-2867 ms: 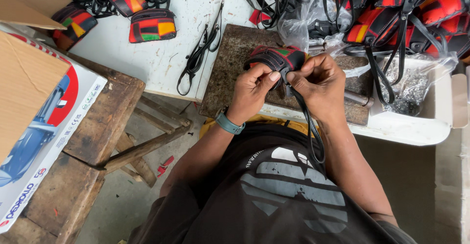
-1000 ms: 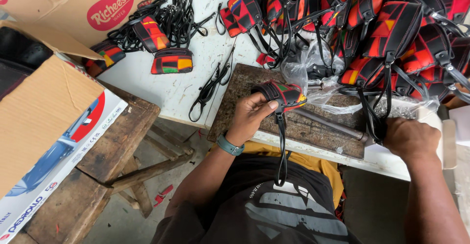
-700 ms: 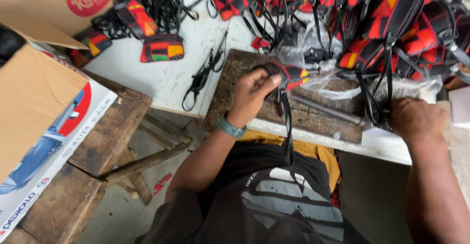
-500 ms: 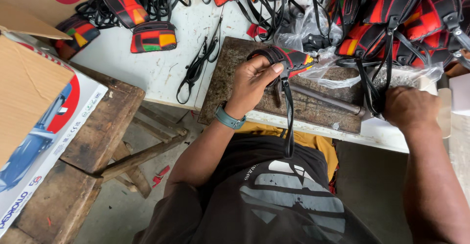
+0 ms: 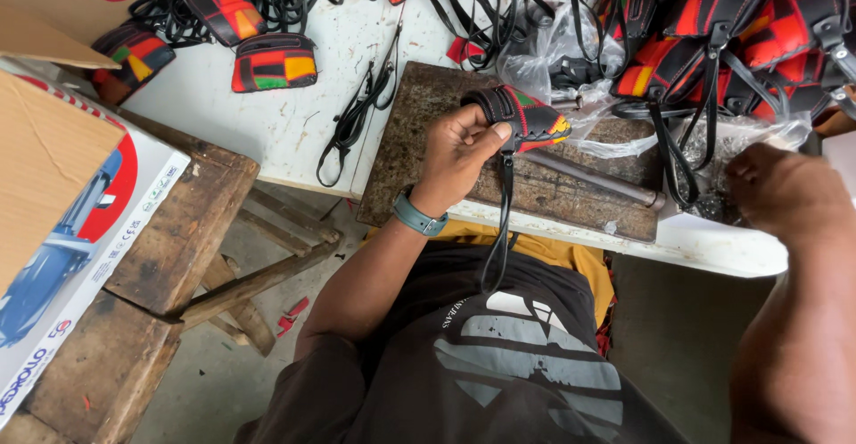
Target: The person attaches black straps to small colorful fabric pouches at a workbench. They align the strap end with the pouch tab, insert a metal rivet, and hammer it to fasten the strap, then set the finished pouch aside and pick up the next one.
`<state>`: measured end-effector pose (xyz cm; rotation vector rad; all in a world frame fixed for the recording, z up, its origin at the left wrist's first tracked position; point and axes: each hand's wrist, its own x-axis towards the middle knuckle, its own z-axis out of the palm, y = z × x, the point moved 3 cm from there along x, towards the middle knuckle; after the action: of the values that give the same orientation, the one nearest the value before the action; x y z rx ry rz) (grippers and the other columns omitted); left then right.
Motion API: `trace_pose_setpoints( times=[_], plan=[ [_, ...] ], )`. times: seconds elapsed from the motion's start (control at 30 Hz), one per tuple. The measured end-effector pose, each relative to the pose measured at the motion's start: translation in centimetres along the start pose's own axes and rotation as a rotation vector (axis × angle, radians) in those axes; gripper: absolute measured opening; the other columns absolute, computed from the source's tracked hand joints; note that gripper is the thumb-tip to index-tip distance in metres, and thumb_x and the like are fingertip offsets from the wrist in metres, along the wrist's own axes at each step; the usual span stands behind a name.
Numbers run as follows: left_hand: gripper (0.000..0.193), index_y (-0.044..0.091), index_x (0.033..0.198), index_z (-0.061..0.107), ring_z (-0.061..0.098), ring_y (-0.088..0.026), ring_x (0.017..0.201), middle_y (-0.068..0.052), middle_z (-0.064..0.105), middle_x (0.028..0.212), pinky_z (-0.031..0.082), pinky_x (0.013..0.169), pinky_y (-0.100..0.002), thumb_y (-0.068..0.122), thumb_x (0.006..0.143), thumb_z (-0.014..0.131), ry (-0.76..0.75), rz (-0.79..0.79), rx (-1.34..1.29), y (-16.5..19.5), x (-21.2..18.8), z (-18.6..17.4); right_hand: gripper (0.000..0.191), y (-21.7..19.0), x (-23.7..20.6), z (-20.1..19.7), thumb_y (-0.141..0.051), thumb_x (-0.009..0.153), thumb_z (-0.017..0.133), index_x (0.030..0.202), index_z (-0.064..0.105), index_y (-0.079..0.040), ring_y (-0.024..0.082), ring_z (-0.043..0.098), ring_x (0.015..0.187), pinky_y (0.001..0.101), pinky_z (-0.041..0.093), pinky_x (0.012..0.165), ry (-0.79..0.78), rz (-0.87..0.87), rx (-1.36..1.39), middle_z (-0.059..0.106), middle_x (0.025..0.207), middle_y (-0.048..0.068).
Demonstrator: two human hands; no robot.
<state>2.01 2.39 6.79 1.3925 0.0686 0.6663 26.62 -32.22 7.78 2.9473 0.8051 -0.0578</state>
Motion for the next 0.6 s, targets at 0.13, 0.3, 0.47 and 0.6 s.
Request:
trace_pose_setpoints(
  times=[0.13, 0.3, 0.47, 0.6],
  plan=[
    [0.012, 0.002, 0.093, 0.068, 0.045, 0.001, 0.07, 0.008, 0.058, 0.076, 0.036, 0.061, -0.021, 0.012, 0.101, 0.07, -0.068, 0.023, 0.014, -0.2, 0.0, 1.5, 0.009, 0.1, -2.7, -1.7, -0.012, 0.11, 0.073, 0.112, 0.077, -0.005, 0.022, 0.066, 0.071, 0.0303, 0.05, 0.064, 0.249, -0.117, 0.652, 0.076, 0.093, 0.015],
    [0.012, 0.003, 0.093, 0.066, 0.041, 0.002, 0.065, 0.009, 0.052, 0.071, 0.032, 0.058, -0.019, 0.01, 0.103, 0.069, -0.129, 0.043, 0.042, 0.3, -0.2, 3.8, 0.011, -4.7, -7.3, -5.3, 0.003, 0.101, 0.07, 0.107, 0.072, -0.006, 0.01, 0.068, 0.087, 0.0197, 0.054, 0.081, 0.391, -0.409, 1.187, 0.073, 0.098, 0.006],
    [0.008, 0.001, 0.1, 0.063, 0.05, 0.001, 0.075, 0.006, 0.061, 0.084, 0.043, 0.064, -0.022, 0.008, 0.103, 0.065, -0.189, 0.08, 0.01, 2.1, -0.8, 5.8, 0.011, -14.6, -10.1, -7.2, 0.002, 0.095, 0.082, 0.101, 0.074, -0.001, 0.016, 0.073, 0.093, 0.0245, 0.057, 0.084, 0.526, -0.607, 1.159, 0.075, 0.102, 0.011],
    [0.011, 0.0, 0.099, 0.065, 0.057, -0.005, 0.074, 0.0, 0.064, 0.08, 0.047, 0.063, -0.026, 0.009, 0.103, 0.068, -0.201, 0.202, 0.249, 4.2, -1.1, 6.4, 0.025, -18.4, -10.1, -6.9, 0.002, 0.092, 0.084, 0.107, 0.064, 0.002, 0.019, 0.076, 0.099, 0.0294, 0.059, 0.091, 0.624, -0.571, 1.158, 0.075, 0.106, 0.012]
  ],
)
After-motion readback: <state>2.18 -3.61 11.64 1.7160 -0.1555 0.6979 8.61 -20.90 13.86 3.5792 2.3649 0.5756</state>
